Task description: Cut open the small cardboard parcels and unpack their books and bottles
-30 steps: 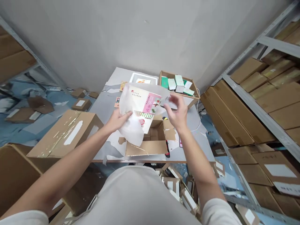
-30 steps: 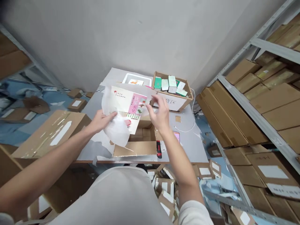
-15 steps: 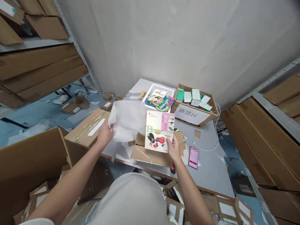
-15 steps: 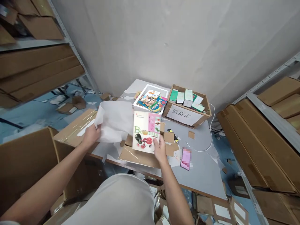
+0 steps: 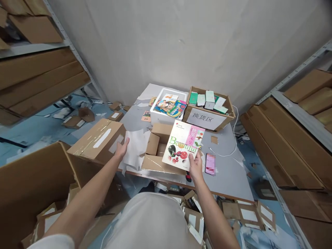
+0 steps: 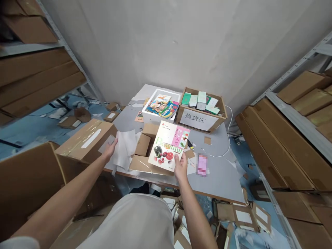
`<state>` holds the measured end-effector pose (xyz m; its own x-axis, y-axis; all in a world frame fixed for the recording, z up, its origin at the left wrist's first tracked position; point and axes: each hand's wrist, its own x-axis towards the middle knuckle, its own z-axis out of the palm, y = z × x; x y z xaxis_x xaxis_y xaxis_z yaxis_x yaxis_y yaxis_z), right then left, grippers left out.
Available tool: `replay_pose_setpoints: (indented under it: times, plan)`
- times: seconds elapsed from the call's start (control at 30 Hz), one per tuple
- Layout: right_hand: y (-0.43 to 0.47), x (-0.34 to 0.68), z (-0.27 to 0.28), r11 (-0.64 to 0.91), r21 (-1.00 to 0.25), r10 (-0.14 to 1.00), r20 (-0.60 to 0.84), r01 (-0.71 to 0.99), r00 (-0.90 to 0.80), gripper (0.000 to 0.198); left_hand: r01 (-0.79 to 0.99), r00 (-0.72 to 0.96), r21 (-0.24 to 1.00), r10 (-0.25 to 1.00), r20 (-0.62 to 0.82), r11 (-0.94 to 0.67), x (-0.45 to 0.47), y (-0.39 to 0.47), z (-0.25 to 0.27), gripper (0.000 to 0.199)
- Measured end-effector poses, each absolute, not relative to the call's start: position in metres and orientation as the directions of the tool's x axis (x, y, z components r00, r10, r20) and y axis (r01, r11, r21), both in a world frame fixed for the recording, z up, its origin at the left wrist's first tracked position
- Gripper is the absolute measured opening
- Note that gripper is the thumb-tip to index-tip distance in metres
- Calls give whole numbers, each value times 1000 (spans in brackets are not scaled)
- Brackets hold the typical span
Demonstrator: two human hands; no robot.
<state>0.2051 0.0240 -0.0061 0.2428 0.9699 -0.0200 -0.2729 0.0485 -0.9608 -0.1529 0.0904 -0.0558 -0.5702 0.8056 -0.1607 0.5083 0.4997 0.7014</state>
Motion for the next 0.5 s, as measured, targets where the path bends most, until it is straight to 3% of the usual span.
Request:
replay_pose_setpoints:
  times: [0.07, 0.1, 0.17, 0.23, 0.3, 0.5]
  plan:
    - [22, 200, -5, 31, -951, 971, -45, -309, 235, 51, 518, -545, 746, 834, -89, 419, -127, 71, -41, 82]
    - [21, 195, -4, 22, -943, 972, -57, -331, 229, 51, 501, -462, 826, 887, 5, 256, -111, 58, -32, 82]
    - [18, 184, -1, 14, -925, 975, -71, -381, 209, 49, 309, -138, 949, 990, -21, 63, -78, 31, -12, 80]
    - [15, 173, 1, 20, -903, 980, -68, -430, 187, 46, 68, 46, 984, 985, -166, 162, -49, 7, 5, 78]
    - [15, 166, 5, 21, -888, 987, -54, -459, 150, 44, -67, 52, 967, 969, -242, 246, -31, -8, 18, 71]
    - [52, 189, 43, 45, -924, 990, -8, -381, 138, 44, -181, -37, 949, 962, -270, 260, -33, -16, 19, 63]
